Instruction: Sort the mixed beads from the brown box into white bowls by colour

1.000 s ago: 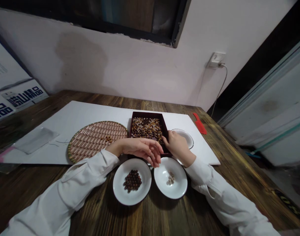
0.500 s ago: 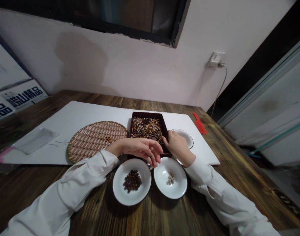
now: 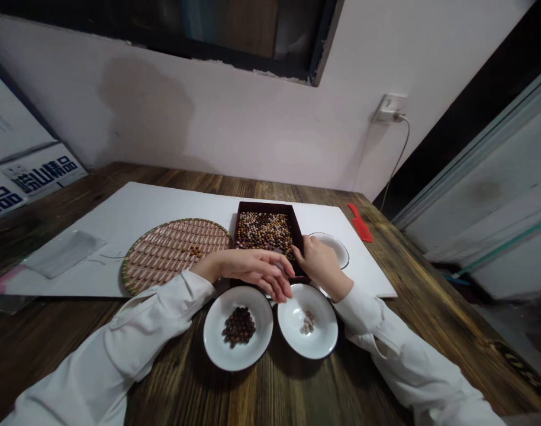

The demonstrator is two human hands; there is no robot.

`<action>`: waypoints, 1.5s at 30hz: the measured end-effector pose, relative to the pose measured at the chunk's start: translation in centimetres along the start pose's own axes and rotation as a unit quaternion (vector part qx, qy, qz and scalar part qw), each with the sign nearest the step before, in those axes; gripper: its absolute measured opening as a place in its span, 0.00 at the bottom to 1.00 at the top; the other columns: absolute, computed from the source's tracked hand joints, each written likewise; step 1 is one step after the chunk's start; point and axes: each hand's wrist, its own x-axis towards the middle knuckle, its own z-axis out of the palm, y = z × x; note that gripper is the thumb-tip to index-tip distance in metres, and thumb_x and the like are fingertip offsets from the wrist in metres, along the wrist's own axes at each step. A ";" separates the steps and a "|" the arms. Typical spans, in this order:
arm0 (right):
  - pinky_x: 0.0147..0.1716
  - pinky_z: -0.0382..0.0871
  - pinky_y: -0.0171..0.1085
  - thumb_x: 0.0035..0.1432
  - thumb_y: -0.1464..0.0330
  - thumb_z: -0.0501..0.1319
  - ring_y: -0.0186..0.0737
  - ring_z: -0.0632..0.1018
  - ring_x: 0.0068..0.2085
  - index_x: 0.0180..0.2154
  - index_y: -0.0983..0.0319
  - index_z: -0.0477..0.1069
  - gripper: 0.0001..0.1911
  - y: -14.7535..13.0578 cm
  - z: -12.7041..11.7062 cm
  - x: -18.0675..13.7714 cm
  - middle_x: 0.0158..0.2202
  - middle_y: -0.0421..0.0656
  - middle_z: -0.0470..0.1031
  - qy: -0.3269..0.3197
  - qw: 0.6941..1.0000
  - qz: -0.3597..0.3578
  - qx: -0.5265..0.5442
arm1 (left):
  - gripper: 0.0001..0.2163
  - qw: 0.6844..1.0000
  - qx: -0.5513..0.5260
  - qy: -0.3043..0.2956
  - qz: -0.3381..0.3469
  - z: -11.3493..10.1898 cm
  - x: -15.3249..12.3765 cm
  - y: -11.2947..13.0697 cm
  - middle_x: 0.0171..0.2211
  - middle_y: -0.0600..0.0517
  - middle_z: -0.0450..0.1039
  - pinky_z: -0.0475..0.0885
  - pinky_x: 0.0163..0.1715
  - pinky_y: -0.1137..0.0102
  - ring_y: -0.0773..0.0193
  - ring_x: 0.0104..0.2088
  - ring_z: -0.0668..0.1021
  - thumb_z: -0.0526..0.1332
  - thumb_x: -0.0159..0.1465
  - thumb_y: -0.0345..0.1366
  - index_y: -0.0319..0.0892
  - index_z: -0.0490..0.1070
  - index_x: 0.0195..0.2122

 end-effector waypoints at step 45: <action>0.27 0.62 0.35 0.68 0.57 0.48 0.45 0.79 0.38 0.45 0.64 0.66 0.18 0.0 0.2 0.1 0.40 0.49 0.75 0.009 1.000 0.000 -0.006 | 0.19 0.999 0.009 -0.034 -0.009 -0.3 0.2 0.1 0.49 0.43 0.76 0.71 0.52 0.63 0.59 0.49 0.78 0.60 0.66 0.37 0.41 0.67 0.58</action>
